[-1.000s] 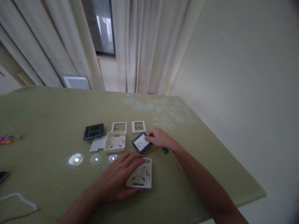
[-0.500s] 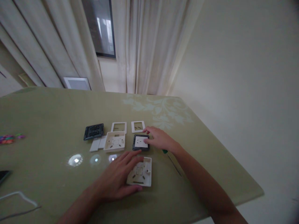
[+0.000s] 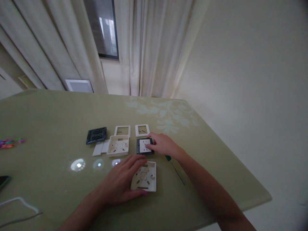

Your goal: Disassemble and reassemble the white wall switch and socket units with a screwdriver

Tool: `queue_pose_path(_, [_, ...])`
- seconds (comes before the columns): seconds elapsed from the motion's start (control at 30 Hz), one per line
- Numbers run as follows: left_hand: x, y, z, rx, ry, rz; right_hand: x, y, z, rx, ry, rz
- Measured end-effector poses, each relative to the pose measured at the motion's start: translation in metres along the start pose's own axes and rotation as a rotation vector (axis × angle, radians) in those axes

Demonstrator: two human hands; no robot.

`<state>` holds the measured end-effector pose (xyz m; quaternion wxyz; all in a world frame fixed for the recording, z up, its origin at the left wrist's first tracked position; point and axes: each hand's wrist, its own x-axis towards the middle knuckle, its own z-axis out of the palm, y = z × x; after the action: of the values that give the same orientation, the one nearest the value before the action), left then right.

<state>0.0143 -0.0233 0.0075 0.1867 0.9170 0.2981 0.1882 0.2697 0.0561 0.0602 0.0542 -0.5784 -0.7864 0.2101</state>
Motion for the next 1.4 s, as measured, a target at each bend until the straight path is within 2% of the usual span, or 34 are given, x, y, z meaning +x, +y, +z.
queue_pose_path(0.2, [0.003, 0.006, -0.005, -0.075, -0.05, 0.014, 0.005, -0.011, 0.014, -0.006, 0.105, 0.009])
queue_pose_path(0.27, [0.003, 0.007, -0.004, -0.088, -0.034, 0.02, 0.004, -0.015, 0.01, 0.001, 0.137, -0.006])
queue_pose_path(0.37, [0.003, 0.007, -0.002, -0.077, 0.028, 0.025, -0.006, -0.018, -0.009, 0.015, 0.149, -0.035])
queue_pose_path(0.43, [0.003, 0.006, 0.0, -0.058, 0.1, 0.019, -0.02, -0.02, -0.026, 0.03, 0.104, -0.07])
queue_pose_path(0.57, [0.002, 0.005, 0.004, -0.008, 0.277, 0.001, -0.05, -0.023, -0.048, 0.053, -0.103, -0.167])
queue_pose_path(0.67, [0.004, 0.007, 0.009, 0.028, 0.342, 0.021, -0.063, -0.025, -0.043, -0.019, -0.149, -0.142])
queue_pose_path(0.8, [0.01, 0.012, 0.017, 0.032, 0.325, 0.093, -0.066, -0.023, -0.025, -0.112, -0.107, -0.06])
queue_pose_path(0.9, [0.015, 0.013, 0.021, 0.059, 0.323, 0.11, -0.064, -0.01, -0.021, -0.161, -0.081, -0.002])
queue_pose_path(1.0, [0.018, 0.008, 0.025, 0.117, 0.31, 0.082, -0.058, 0.017, -0.028, -0.206, -0.039, 0.092])
queue_pose_path(1.2, [0.022, -0.007, 0.035, 0.33, 0.216, -0.003, -0.023, 0.068, -0.042, -0.202, -0.003, 0.276])
queue_pose_path(1.3, [0.022, -0.011, 0.034, 0.378, 0.202, -0.027, -0.004, 0.074, -0.037, -0.146, -0.007, 0.294])
queue_pose_path(1.4, [0.021, -0.014, 0.032, 0.4, 0.205, -0.06, 0.01, 0.07, -0.029, -0.091, 0.006, 0.278])
